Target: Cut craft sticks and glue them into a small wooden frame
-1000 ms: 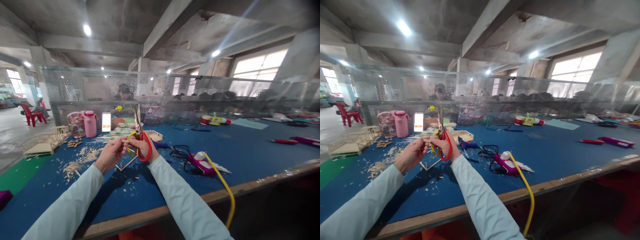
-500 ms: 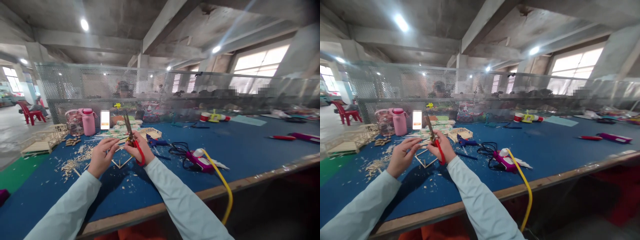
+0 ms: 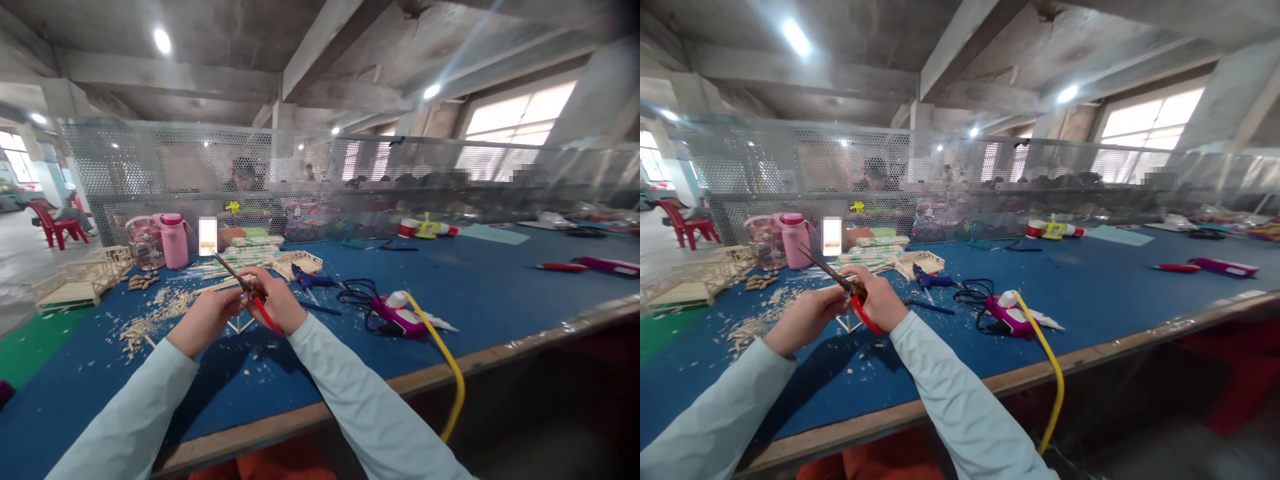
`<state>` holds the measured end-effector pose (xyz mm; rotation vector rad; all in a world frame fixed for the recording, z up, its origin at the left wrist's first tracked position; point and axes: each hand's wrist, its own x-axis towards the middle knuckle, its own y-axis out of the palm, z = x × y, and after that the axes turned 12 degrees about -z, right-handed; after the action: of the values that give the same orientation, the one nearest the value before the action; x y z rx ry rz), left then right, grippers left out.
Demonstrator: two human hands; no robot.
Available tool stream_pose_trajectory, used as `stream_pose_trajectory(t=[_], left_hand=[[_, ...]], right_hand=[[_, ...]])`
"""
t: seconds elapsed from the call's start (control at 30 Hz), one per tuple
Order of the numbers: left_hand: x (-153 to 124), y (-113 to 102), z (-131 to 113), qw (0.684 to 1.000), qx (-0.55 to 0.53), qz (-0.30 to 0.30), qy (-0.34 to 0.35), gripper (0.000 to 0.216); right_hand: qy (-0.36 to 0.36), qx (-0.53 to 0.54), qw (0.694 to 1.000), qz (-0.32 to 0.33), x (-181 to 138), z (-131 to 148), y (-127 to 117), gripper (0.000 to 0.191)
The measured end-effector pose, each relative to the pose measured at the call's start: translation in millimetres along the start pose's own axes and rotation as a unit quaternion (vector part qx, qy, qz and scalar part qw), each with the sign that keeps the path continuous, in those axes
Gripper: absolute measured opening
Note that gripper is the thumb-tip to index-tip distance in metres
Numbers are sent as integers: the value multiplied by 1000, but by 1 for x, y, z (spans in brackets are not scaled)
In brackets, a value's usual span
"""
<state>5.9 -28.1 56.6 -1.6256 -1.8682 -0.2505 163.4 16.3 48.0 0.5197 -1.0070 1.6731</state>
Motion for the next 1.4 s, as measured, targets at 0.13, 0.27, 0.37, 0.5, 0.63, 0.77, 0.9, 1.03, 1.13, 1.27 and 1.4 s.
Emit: stream_pose_trajectory(t=[0.13, 0.27, 0.37, 0.5, 0.63, 0.77, 0.9, 1.03, 1.13, 1.27, 1.4], left_hand=[[0, 2, 9, 1000, 22, -19, 5, 3], [2, 9, 9, 978, -115, -81, -156, 14], [2, 13, 4, 912, -275, -101, -287, 19], [-1, 15, 2, 874, -352, -57, -331, 17], [-3, 17, 4, 867, -376, -47, -324, 15], [-4, 19, 3, 859, -388, -61, -328, 17], [-5, 20, 3, 870, -385, -45, -305, 20], [-5, 20, 6, 893, -353, -35, -277, 30], [-4, 19, 7, 914, -309, -31, -261, 36], [-4, 16, 7, 930, -261, -29, -256, 39], [-5, 15, 2, 929, -252, -31, -270, 44]], right_hand=[[24, -20, 997, -71, 0, -7, 4, 46], [49, -46, 982, -177, 3, -9, 1, 38], [36, -32, 983, -175, 4, -6, -1, 40], [57, 64, 990, -108, 1, -2, 3, 50], [104, 154, 979, -83, -1, -1, 8, 50], [112, 177, 974, -88, 0, -1, 8, 51], [120, 186, 972, -85, -1, -2, 10, 49], [117, 171, 975, -76, -2, -2, 12, 46], [112, 165, 979, -44, -1, -4, 11, 46], [106, 182, 977, -26, 0, -6, 5, 44], [100, 108, 988, -46, 1, 0, -13, 33]])
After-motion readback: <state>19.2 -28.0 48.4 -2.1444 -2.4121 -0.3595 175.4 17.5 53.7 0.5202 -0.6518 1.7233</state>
